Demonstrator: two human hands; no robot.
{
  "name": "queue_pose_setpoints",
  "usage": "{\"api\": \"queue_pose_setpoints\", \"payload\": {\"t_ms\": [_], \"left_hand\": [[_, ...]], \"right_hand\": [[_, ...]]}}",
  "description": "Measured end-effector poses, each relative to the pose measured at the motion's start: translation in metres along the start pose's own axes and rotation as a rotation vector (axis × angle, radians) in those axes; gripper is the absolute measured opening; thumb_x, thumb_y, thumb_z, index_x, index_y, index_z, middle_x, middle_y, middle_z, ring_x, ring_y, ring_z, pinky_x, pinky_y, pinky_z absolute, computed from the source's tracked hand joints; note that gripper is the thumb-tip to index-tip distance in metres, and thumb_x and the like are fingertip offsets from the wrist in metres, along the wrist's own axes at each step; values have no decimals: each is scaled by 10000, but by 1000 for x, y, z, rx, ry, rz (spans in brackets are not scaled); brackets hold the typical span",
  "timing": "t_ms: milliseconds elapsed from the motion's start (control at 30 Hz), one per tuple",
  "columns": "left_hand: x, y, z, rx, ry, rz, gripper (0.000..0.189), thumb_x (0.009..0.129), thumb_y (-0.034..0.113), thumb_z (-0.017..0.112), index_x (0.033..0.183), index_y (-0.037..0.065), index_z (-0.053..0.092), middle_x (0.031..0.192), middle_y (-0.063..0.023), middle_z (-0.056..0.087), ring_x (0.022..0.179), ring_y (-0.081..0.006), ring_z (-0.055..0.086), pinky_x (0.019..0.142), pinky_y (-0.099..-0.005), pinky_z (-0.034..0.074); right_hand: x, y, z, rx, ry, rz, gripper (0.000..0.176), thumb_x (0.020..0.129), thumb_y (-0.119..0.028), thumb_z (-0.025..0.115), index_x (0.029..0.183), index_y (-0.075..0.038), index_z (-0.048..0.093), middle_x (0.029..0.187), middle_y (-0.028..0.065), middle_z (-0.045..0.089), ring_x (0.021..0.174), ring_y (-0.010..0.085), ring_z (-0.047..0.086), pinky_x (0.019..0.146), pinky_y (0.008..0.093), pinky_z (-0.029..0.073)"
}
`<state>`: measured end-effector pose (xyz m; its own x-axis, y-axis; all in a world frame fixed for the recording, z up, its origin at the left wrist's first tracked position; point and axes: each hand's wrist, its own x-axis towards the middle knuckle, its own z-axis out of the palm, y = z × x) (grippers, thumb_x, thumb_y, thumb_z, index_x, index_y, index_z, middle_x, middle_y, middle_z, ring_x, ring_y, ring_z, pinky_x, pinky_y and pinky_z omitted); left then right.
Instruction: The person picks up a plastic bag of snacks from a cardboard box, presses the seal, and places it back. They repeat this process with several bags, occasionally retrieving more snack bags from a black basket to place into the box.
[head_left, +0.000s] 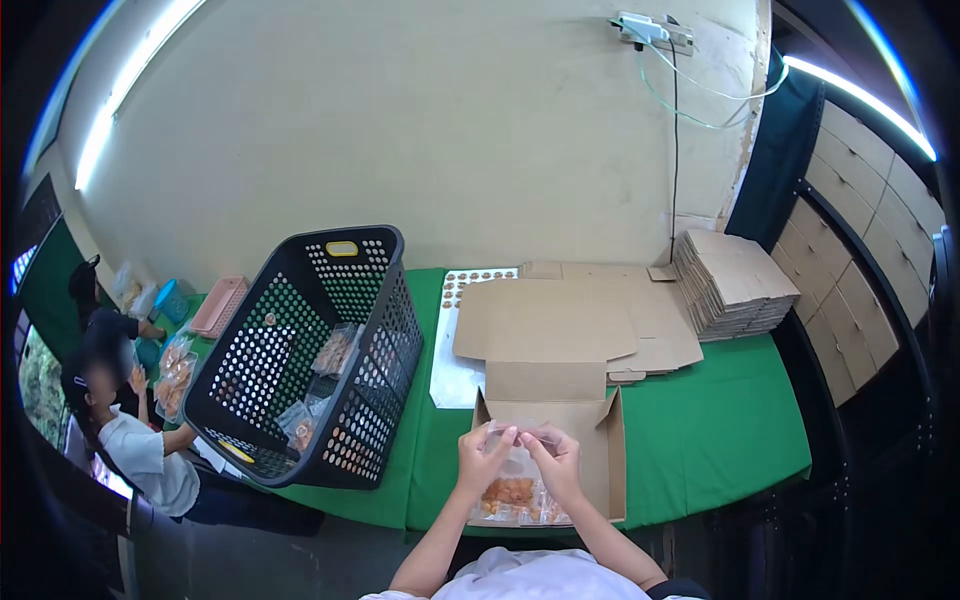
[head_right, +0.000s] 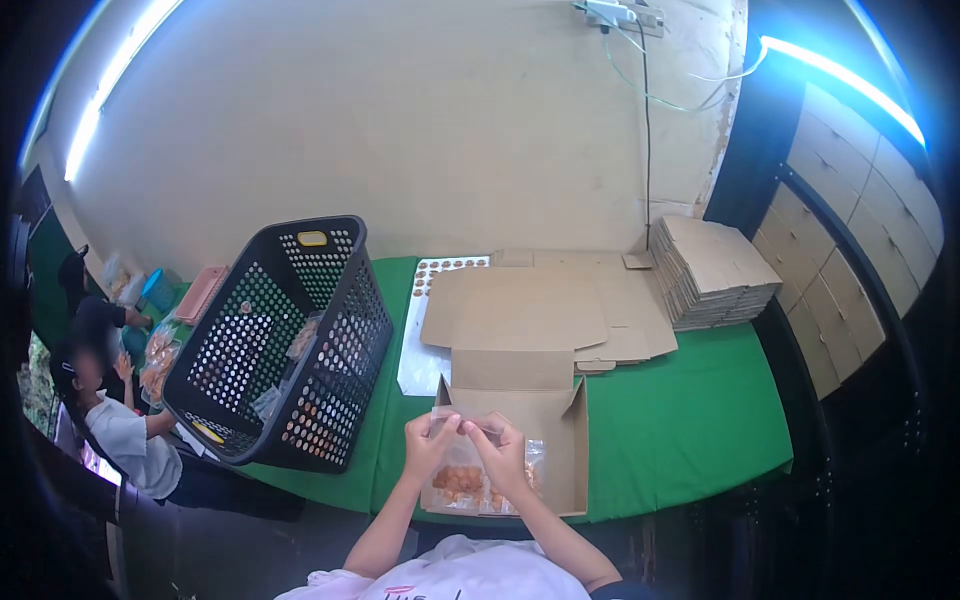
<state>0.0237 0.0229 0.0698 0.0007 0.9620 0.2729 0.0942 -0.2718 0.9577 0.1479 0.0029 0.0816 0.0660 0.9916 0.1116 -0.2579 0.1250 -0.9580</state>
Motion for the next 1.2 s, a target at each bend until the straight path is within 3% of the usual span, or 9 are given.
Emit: {"api": "queue_pose_setpoints", "payload": {"t_ms": [133,333,633,733,833,933,1067,1200], "left_hand": [[-1,7,4,87,-10,40,162,786,149,598,790,-9,633,670,-62,632,605,-107,591,588,-233,456],[-5,23,11,165,-2,49,179,808,125,567,757,-38,620,670,-68,625,573,-80,564,536,-210,452],[-15,23,3,-5,14,-97,209,841,142,528,796,-45,612,693,-76,619,613,-97,567,564,-221,456],[-18,12,-4,-128,-71,-208,239,856,197,517,854,-24,609,762,-74,623,704,-102,577,640,-230,457],[-26,-10,-18,-235,-316,-377,278,866,241,503,977,-6,570,890,-72,612,808,-110,573,702,-234,451],[-34,-10,-41,-282,-474,-464,339,866,273,500,1074,5,513,992,-68,583,863,-118,568,724,-242,459],[-54,-22,-41,-364,-475,-524,339,825,193,567,1085,-9,491,1005,-96,565,895,-162,567,781,-295,482],[-61,-28,-30,-493,-207,-544,253,813,150,589,988,-23,534,905,-78,576,801,-137,581,745,-261,494]], "right_hand": [[-1,0,-21,-228,25,-63,97,783,-73,599,749,17,614,663,11,545,573,63,513,509,189,395],[-9,-8,-35,-123,123,-7,119,787,-75,593,749,37,600,645,32,539,528,77,507,478,196,400],[-21,-11,-44,-10,-87,26,201,864,-105,480,868,55,601,698,69,569,587,113,555,503,219,444],[-21,-5,-47,4,-117,65,219,877,-114,459,895,56,596,735,76,574,609,122,566,502,229,447],[-22,-1,-50,66,-48,152,216,876,-131,470,891,52,583,759,81,582,619,141,574,520,252,471],[-16,8,-60,282,151,132,214,875,-152,484,902,35,582,788,73,590,686,137,580,569,253,482],[-9,32,-67,382,310,120,202,876,-161,485,921,12,578,845,55,590,798,130,566,676,266,484],[-15,54,-65,300,278,239,222,845,-155,531,1013,-12,505,931,62,536,796,145,549,683,282,481]]}}
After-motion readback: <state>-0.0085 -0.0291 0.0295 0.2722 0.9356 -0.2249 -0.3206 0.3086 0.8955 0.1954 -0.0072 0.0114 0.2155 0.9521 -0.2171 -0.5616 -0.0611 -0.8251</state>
